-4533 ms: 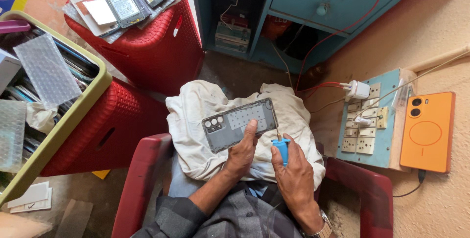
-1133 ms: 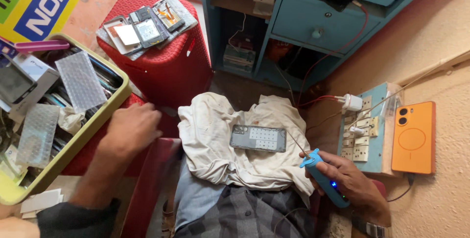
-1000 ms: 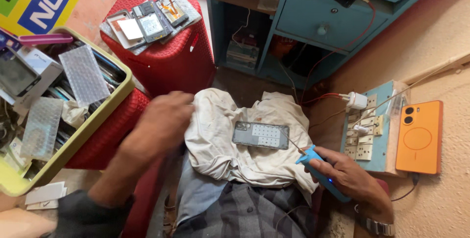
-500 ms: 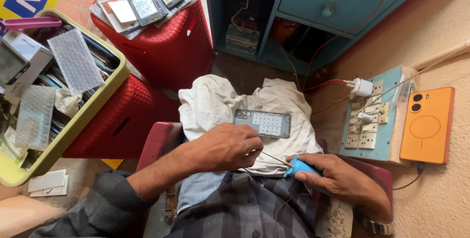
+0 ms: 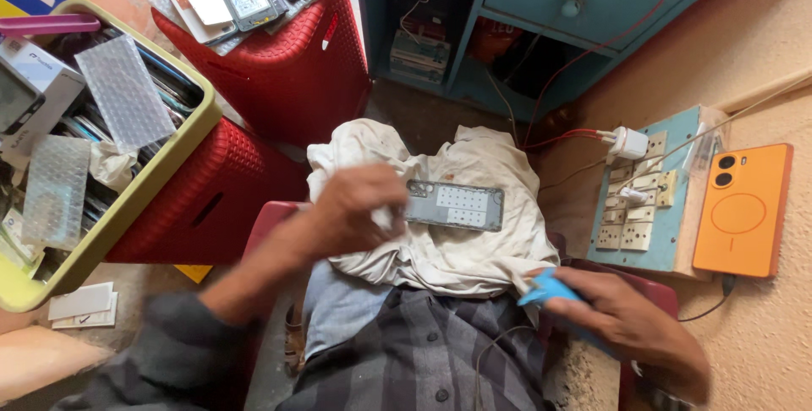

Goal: The person prepares a small piece of double-sided tape and uses a blue handheld electronic tool to work on the back of a phone.

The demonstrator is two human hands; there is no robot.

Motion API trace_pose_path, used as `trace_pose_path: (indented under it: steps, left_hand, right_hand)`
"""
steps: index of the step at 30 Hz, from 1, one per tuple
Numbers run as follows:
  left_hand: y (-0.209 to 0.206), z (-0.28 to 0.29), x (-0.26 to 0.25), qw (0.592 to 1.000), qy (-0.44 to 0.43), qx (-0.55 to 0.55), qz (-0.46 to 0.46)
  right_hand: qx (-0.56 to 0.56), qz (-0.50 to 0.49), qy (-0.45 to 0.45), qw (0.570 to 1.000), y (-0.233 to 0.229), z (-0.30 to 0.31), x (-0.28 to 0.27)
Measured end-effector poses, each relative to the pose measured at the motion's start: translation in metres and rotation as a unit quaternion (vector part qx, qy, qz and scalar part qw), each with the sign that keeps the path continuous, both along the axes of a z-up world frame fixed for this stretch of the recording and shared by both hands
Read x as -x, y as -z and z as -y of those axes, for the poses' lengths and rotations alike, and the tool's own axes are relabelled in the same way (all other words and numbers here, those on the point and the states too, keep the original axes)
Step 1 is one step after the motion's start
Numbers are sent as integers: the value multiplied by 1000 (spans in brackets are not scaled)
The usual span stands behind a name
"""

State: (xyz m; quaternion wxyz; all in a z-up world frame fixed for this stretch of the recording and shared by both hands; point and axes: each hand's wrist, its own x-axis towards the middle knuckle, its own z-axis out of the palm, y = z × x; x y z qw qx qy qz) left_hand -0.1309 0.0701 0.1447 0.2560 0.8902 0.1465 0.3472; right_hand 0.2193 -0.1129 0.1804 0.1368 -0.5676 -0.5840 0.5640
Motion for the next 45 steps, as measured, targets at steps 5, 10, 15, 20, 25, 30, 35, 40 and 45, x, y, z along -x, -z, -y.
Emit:
trace_pose_path:
  steps: [5, 10, 15, 20, 25, 30, 35, 40, 45]
  left_hand:
    - [0, -12, 22, 995, -49, 32, -77]
    - [55, 36, -42, 904, -62, 346, -242]
    - [110, 97, -92, 600, -112, 791, -49]
    - [140, 100, -120, 577, -206, 783, 108]
    - [158, 86, -133, 596, -197, 723, 288]
    - [163, 62, -120, 581, -138, 702, 388]
    - [117, 61, -110, 504, 2, 758, 415]
    - [84, 66, -110, 472, 112, 754, 443]
    - [87, 39, -101, 483, 61, 731, 478]
  right_hand:
    - [93, 38, 245, 964, 11, 26, -38]
    - [55, -19, 298, 953, 27, 15, -35]
    - [20, -64, 312, 948, 49, -3, -21]
    - [5, -48, 291, 955, 68, -15, -8]
    - [17, -77, 310, 947, 73, -12, -8]
    - [35, -152, 327, 932, 66, -11, 5]
    - [87, -192, 326, 921, 71, -20, 33]
    - [50, -195, 282, 938, 73, -31, 64]
    - [25, -279, 288, 916, 48, -45, 78]
